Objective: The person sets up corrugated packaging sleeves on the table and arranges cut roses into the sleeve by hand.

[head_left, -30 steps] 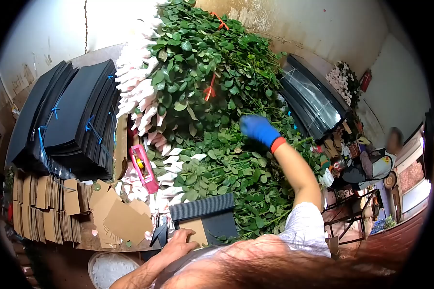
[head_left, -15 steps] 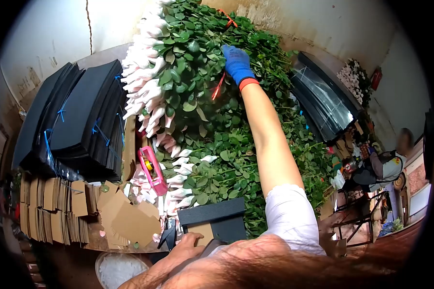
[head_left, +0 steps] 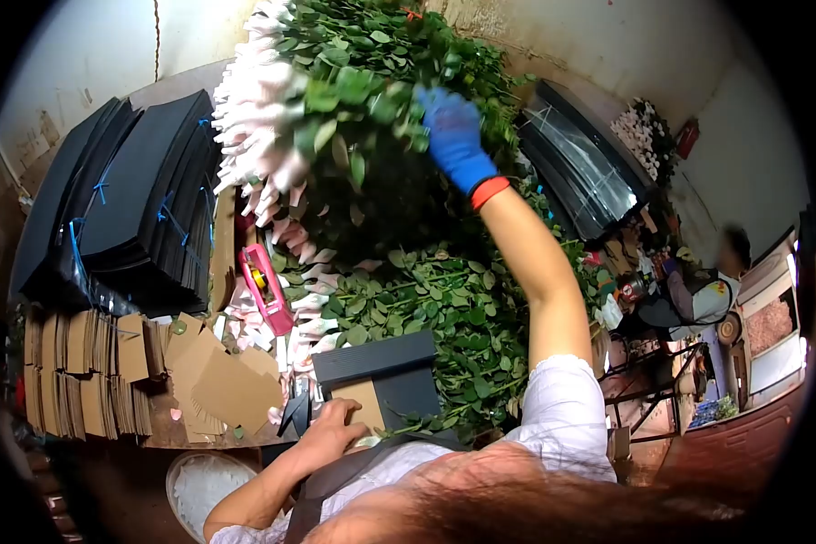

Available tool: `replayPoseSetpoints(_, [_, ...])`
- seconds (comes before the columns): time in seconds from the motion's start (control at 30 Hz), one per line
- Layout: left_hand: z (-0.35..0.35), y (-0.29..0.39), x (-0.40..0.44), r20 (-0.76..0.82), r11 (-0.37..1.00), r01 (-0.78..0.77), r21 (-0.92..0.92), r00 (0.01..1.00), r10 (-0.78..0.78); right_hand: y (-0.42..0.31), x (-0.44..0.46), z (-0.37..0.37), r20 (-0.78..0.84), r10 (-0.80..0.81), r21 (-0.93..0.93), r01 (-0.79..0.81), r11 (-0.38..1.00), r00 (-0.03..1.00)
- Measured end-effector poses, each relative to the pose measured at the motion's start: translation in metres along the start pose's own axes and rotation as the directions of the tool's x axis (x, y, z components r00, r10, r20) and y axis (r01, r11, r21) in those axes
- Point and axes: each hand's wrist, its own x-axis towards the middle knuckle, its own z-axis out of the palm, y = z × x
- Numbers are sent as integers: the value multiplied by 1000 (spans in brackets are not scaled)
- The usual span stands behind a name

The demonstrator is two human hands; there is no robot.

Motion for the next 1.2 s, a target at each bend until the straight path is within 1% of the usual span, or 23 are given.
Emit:
replayPoseSetpoints(0.07, [3,-4,-2,-3,999,-20,25,1000,20,-28,-39,-1,-22,-33,71,35,997,999])
replayPoseSetpoints(0.17, [-4,8,-1,-3,1000,1,20,1000,-1,-50,-68,-19,176,-18,88,2,996,984])
replayPoseSetpoints(0.27, [-6,11,1,-14,1000,-5,-12,1000,4,-70,-128,-12,403,0,83,-37,996,915])
replayPoseSetpoints(0.3, [-8,12,2,-6,1000,-20,13,1000,21,-77,-164,0,360,-30,109,-10,994,932])
replayPoseSetpoints(0.33, [-7,12,2,-13,999,-26,23,1000,26,-79,-195,-7,449,-116,202,26,979,886])
replayPoseSetpoints(0.4, [-7,13,1,-12,1000,10,-23,1000,-10,-86,-244,-21,749,-250,306,15,952,614])
replayPoseSetpoints(0.43, [-9,15,1,-7,1000,19,-13,1000,-19,-80,-248,-43,864,-361,406,-60,912,350])
replayPoseSetpoints(0.47, [-8,14,1,-2,1000,23,-12,1000,-23,-75,-252,-59,873,-405,433,-47,900,272])
replayPoseSetpoints(0.53, [-12,18,3,19,999,49,-16,999,-49,-57,-235,-85,828,-523,552,-124,825,202])
replayPoseSetpoints(0.6, [-10,16,2,20,999,39,-6,999,-39,-44,-225,-90,706,-393,578,-159,800,589])
replayPoseSetpoints(0.63, [-9,15,3,18,1000,31,1,999,-31,-41,-222,-75,491,-304,640,-101,762,817])
replayPoseSetpoints(0.67, [-10,16,4,26,999,38,0,999,-38,-39,-201,-71,389,-241,599,-45,800,889])
replayPoseSetpoints(0.7, [-12,18,4,33,999,46,1,998,-46,-37,-188,-52,106,-186,642,75,763,977])
replayPoseSetpoints(0.8, [-14,22,4,30,999,51,1,998,-51,-39,-185,30,22,-327,261,311,914,945])
replayPoseSetpoints(0.83, [-14,22,4,29,998,55,-6,998,-54,-47,-182,27,334,-377,295,284,912,864])
replayPoseSetpoints(0.87, [-13,21,4,27,998,57,-15,998,-57,-56,-179,16,609,-400,320,250,914,685])
replayPoseSetpoints(0.9, [-13,21,3,30,998,61,-21,998,-61,-63,-183,4,815,-394,333,213,918,424])
replayPoseSetpoints(0.93, [-13,21,4,29,998,63,-14,998,-63,-67,-197,-6,802,-362,317,174,932,476])
replayPoseSetpoints(1.0, [-14,22,5,28,998,65,-5,998,-65,-67,-243,-24,699,-369,283,237,929,612])
replayPoseSetpoints(1.03, [-13,22,4,27,998,68,-10,997,-67,-73,-266,-26,831,-288,218,198,956,476])
replayPoseSetpoints(1.07, [-13,22,4,26,997,70,-15,997,-70,-67,-274,-36,871,-453,371,352,859,188])
replayPoseSetpoints(1.13, [-13,22,4,25,998,67,-17,997,-67,-62,-313,-37,907,-405,356,301,884,117])
replayPoseSetpoints(1.2, [-14,22,5,24,998,55,-9,998,-55,-33,-302,-60,849,-434,389,199,899,301])
